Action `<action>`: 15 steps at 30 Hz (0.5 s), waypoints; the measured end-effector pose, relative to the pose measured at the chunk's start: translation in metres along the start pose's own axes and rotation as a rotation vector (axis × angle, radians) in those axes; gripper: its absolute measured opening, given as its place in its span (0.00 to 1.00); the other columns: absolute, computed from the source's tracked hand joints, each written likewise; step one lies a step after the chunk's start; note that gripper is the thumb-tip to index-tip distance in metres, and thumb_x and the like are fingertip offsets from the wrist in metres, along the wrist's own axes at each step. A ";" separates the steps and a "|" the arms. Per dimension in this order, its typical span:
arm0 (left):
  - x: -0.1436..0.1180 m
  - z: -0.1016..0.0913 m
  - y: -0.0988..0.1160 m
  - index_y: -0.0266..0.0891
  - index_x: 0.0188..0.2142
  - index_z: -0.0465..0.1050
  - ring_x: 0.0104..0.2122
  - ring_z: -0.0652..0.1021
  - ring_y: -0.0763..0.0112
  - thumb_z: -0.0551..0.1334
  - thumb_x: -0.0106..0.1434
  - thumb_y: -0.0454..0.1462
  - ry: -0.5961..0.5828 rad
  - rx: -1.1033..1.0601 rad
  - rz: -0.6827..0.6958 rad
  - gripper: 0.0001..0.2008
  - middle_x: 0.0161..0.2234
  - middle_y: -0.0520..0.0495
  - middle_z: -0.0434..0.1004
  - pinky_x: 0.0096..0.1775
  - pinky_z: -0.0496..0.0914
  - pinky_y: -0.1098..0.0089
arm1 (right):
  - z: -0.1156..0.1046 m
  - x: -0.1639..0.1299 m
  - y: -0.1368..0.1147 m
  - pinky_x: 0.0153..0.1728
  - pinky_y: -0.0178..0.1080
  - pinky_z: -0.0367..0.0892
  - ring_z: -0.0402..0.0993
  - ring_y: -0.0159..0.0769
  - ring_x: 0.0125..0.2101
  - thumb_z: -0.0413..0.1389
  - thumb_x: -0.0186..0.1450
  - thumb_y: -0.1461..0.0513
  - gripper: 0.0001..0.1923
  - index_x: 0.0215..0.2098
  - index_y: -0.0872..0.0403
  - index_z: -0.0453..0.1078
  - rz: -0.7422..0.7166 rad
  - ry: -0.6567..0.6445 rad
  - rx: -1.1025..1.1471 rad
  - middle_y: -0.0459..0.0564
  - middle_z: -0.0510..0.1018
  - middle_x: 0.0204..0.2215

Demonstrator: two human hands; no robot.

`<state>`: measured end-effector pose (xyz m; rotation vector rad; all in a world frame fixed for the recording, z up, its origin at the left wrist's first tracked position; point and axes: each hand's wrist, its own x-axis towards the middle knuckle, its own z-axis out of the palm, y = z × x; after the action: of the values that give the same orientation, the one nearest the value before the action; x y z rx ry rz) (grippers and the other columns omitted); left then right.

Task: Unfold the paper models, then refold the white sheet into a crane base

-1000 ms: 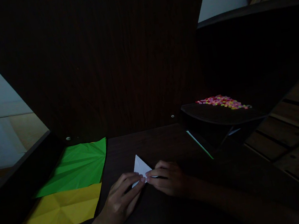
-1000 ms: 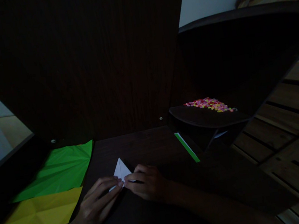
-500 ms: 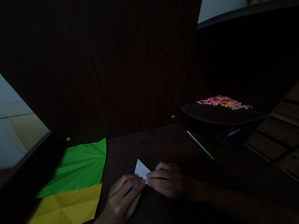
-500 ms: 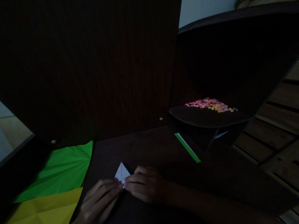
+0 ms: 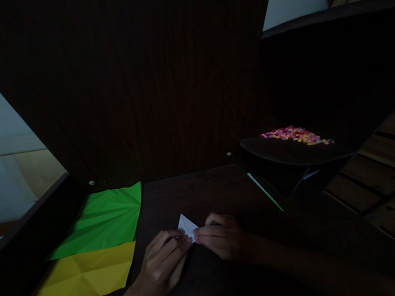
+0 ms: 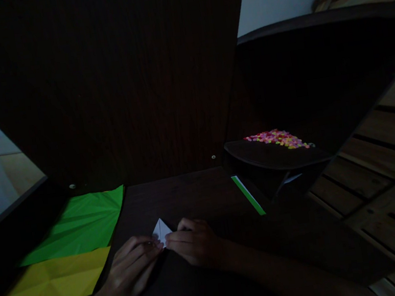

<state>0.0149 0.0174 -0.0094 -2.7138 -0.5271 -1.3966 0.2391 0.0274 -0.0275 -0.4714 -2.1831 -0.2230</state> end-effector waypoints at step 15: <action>-0.004 -0.001 -0.005 0.34 0.48 0.73 0.37 0.79 0.64 0.59 0.65 0.25 -0.001 0.003 -0.007 0.13 0.36 0.42 0.80 0.37 0.77 0.64 | -0.007 0.008 0.004 0.26 0.34 0.68 0.72 0.31 0.29 0.59 0.65 0.68 0.04 0.38 0.56 0.74 -0.030 0.107 0.055 0.48 0.83 0.33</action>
<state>0.0104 0.0206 -0.0127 -2.7137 -0.5388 -1.3949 0.2416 0.0310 -0.0170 -0.3876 -2.0867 -0.1998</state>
